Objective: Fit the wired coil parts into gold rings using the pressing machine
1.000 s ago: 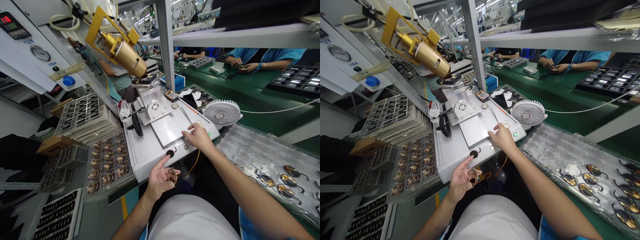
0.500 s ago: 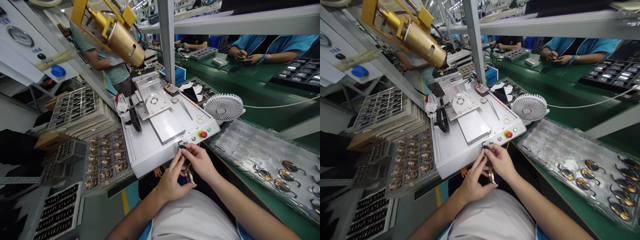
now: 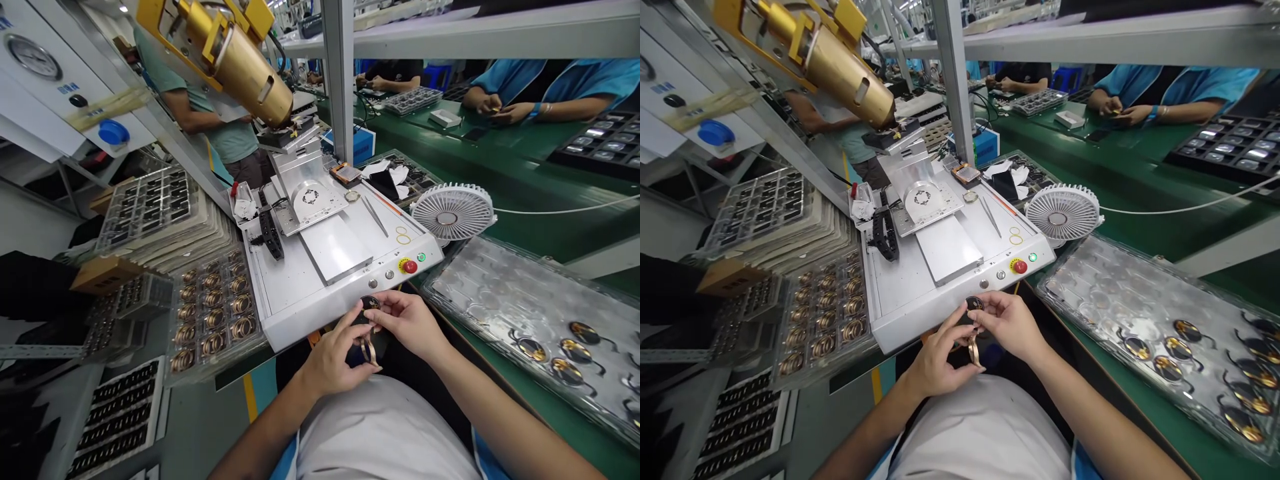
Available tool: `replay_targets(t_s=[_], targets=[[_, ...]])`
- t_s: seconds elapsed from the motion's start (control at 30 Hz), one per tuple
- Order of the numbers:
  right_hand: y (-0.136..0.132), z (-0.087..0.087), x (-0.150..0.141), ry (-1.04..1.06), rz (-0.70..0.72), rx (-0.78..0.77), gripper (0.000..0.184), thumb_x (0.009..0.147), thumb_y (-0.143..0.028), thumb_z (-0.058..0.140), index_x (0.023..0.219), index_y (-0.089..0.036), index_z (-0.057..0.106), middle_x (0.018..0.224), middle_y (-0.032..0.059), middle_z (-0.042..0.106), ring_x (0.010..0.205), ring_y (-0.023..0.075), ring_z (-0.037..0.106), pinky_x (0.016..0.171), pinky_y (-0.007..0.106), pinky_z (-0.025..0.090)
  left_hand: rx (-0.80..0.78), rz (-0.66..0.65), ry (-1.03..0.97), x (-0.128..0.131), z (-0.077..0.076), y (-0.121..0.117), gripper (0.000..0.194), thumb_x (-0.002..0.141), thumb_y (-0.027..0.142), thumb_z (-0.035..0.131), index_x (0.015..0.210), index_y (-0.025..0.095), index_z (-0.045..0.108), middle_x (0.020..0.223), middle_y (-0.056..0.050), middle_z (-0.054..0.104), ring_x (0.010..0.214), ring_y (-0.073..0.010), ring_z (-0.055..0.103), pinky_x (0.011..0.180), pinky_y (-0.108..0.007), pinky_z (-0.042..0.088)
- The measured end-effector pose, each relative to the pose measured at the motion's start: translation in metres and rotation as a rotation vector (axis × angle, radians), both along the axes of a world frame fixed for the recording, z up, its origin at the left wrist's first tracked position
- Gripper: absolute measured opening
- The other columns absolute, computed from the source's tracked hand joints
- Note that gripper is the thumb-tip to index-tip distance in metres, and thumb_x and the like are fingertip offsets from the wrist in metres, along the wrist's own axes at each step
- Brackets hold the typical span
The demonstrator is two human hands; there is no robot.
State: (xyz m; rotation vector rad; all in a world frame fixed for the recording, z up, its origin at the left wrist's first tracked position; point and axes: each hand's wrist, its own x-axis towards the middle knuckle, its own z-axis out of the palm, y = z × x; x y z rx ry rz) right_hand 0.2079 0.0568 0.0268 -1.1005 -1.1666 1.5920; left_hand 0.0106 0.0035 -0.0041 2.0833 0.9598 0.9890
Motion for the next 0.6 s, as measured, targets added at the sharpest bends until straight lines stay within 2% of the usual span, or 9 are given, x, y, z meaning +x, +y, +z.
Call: replay_targets(t_s=[0.07,0.13,0.23,0.33,0.4,0.5,0.6], targets=[[-0.002,0.001,-0.002,0.012,-0.033,-0.001,0.042,0.070,-0.053,0.091,0.091,-0.018,0.079,0.069,0.0034,0.071,0.056,0.0173,0.062,0.057,0.031,0.055,0.032,0.006,0.073,-0.001,0.001,0.001,0.066,0.082,0.027,0.083,0.141,0.023,0.053,0.161,-0.025,0.046,0.101,-0.0290,0.079,0.094,-0.046,0.066],[-0.004,0.002,-0.003,0.012,-0.071,0.007,0.041,0.072,-0.054,0.089,0.088,-0.018,0.078,0.069,0.0035,0.070,0.056,0.0164,0.060,0.055,0.030,0.053,0.008,-0.003,0.017,0.000,0.002,0.001,0.068,0.081,0.027,0.084,0.142,0.023,0.053,0.160,-0.024,0.047,0.106,-0.0302,0.078,0.097,-0.047,0.064],[-0.006,0.005,-0.003,0.037,-0.066,-0.029,0.041,0.072,-0.054,0.090,0.078,-0.018,0.072,0.060,0.0000,0.063,0.051,0.0139,0.054,0.051,0.027,0.046,-0.166,0.023,-0.291,0.000,0.002,0.002,0.073,0.077,0.027,0.089,0.141,0.024,0.054,0.162,-0.024,0.044,0.110,-0.0299,0.077,0.098,-0.046,0.063],[-0.008,0.008,-0.001,0.109,0.019,-0.124,0.043,0.067,-0.049,0.094,0.069,-0.017,0.066,0.061,-0.0014,0.061,0.053,0.0113,0.051,0.053,0.024,0.044,-0.382,0.074,-0.661,-0.001,-0.002,0.006,0.059,0.079,0.033,0.089,0.130,0.021,0.062,0.142,-0.020,0.066,0.115,-0.0298,0.074,0.101,-0.046,0.061],[-0.011,0.011,-0.003,0.152,0.075,-0.206,0.043,0.064,-0.046,0.096,0.067,-0.016,0.065,0.066,-0.0001,0.063,0.059,0.0111,0.053,0.057,0.023,0.046,-0.463,0.081,-0.819,-0.002,-0.005,0.009,0.050,0.079,0.036,0.088,0.122,0.020,0.068,0.125,-0.015,0.075,0.115,-0.0279,0.074,0.102,-0.044,0.059],[-0.017,0.015,-0.011,0.230,0.116,-0.333,0.045,0.058,-0.044,0.099,0.066,-0.016,0.064,0.070,0.0012,0.066,0.064,0.0122,0.056,0.062,0.024,0.050,-0.536,0.068,-0.926,-0.003,-0.012,0.012,0.052,0.074,0.036,0.092,0.121,0.026,0.072,0.124,-0.009,0.078,0.113,-0.0246,0.074,0.099,-0.039,0.061],[-0.024,0.018,-0.022,0.268,0.088,-0.346,0.046,0.056,-0.038,0.098,0.064,-0.018,0.058,0.065,-0.0009,0.063,0.060,0.0122,0.055,0.060,0.024,0.048,-0.580,0.073,-0.919,-0.003,-0.019,0.010,0.060,0.068,0.037,0.096,0.123,0.027,0.073,0.124,-0.009,0.078,0.111,-0.0259,0.076,0.096,-0.041,0.063]])
